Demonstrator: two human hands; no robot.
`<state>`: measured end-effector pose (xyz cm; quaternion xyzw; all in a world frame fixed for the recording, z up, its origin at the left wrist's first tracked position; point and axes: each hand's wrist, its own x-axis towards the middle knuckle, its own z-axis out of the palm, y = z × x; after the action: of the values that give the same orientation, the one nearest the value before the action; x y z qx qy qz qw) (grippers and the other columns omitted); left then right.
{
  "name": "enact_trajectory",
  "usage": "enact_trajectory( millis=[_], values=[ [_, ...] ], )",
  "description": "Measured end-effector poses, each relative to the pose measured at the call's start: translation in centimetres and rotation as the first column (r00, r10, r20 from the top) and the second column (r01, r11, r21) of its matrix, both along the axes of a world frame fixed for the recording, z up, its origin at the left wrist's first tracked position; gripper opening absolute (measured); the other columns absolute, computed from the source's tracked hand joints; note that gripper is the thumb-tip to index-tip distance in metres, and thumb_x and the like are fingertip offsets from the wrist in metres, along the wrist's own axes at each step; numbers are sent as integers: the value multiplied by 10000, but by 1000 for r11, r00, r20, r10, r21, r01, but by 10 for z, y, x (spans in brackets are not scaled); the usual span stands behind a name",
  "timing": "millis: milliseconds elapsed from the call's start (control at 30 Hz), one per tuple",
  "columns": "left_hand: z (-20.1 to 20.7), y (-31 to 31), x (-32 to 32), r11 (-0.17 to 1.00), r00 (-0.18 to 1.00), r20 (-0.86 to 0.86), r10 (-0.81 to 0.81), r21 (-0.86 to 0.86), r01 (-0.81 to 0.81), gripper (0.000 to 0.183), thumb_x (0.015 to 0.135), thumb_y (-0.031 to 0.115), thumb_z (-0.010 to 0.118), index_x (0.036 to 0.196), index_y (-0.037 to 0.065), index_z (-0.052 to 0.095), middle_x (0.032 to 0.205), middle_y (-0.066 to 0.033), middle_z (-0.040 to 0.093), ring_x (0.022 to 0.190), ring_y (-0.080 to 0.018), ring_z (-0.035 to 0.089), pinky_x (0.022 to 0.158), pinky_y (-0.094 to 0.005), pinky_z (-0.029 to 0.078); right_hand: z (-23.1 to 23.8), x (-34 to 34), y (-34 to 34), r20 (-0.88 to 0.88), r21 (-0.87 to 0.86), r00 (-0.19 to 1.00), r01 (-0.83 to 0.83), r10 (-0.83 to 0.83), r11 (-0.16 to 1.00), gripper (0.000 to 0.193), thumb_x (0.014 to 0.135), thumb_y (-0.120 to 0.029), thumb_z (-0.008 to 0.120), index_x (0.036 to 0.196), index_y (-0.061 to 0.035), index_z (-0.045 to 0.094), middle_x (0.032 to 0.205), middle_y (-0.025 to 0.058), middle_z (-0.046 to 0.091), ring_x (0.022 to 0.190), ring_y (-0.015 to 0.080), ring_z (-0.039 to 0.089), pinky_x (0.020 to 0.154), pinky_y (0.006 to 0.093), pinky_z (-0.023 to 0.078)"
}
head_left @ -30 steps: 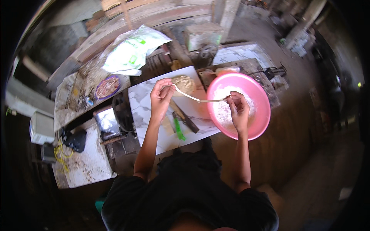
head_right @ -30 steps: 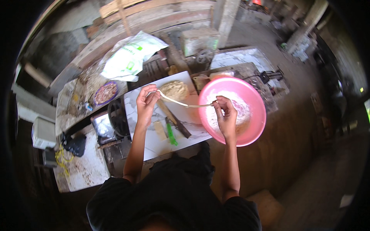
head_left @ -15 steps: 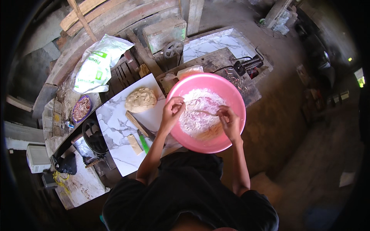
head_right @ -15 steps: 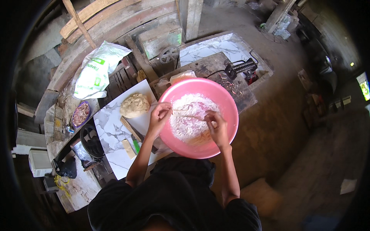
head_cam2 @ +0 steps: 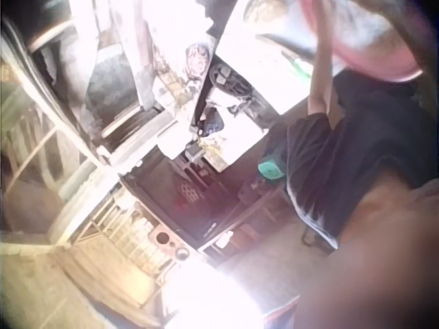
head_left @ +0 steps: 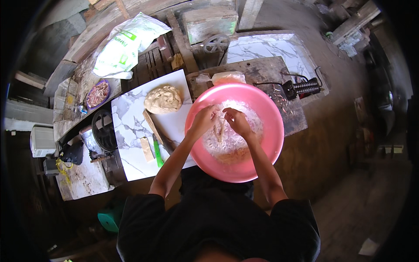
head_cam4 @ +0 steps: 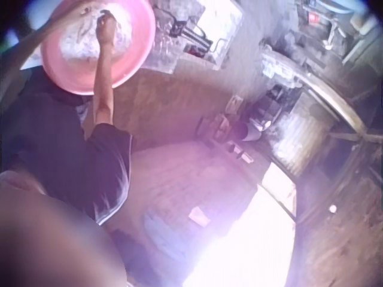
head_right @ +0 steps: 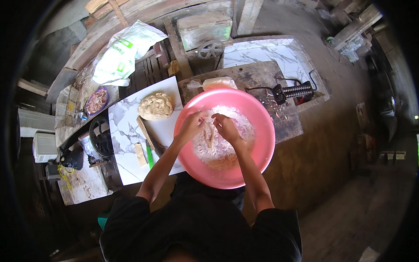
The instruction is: The person prepares dough by hand on a tiled surface, using a knife to cut portions of dough and then kneading and coating them in flour within a pink bowl.
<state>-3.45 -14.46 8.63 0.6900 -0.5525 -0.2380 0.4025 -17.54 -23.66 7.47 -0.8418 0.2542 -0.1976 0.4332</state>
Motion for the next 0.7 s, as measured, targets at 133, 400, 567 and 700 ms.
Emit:
enact_trajectory(
  millis=[133,400,567,700],
  values=[
    [-2,6,-1,999,999,-9,46,-22,-46,283,704,-17,548,983,28,532,774,-108,566,688,-191,568,636,-279,454,-3,5,2,69,80,994,-89,83,993,253,711,38,511,955,-23,536,790,161,589,714,264,587,640,325,460],
    [30,38,-9,918,925,122,360,131,-375,199,669,72,584,864,88,548,732,-46,611,678,-250,563,621,-341,445,20,27,6,-54,-50,964,-261,259,964,214,745,-31,542,957,-54,554,862,103,606,732,248,589,703,336,447],
    [27,45,-10,903,861,289,418,-23,-430,156,641,74,607,786,113,565,692,-16,605,673,-221,533,647,-326,408,10,47,1,-90,-214,938,-345,334,914,129,731,-95,559,856,-79,589,803,73,615,734,236,579,678,346,426],
    [20,41,-11,906,841,347,415,-72,-417,156,615,66,622,754,109,568,687,-16,591,708,-206,487,664,-325,359,2,51,1,-49,-327,926,-369,374,870,83,712,-80,568,792,-83,590,796,58,607,772,218,567,677,334,426]
  ],
)
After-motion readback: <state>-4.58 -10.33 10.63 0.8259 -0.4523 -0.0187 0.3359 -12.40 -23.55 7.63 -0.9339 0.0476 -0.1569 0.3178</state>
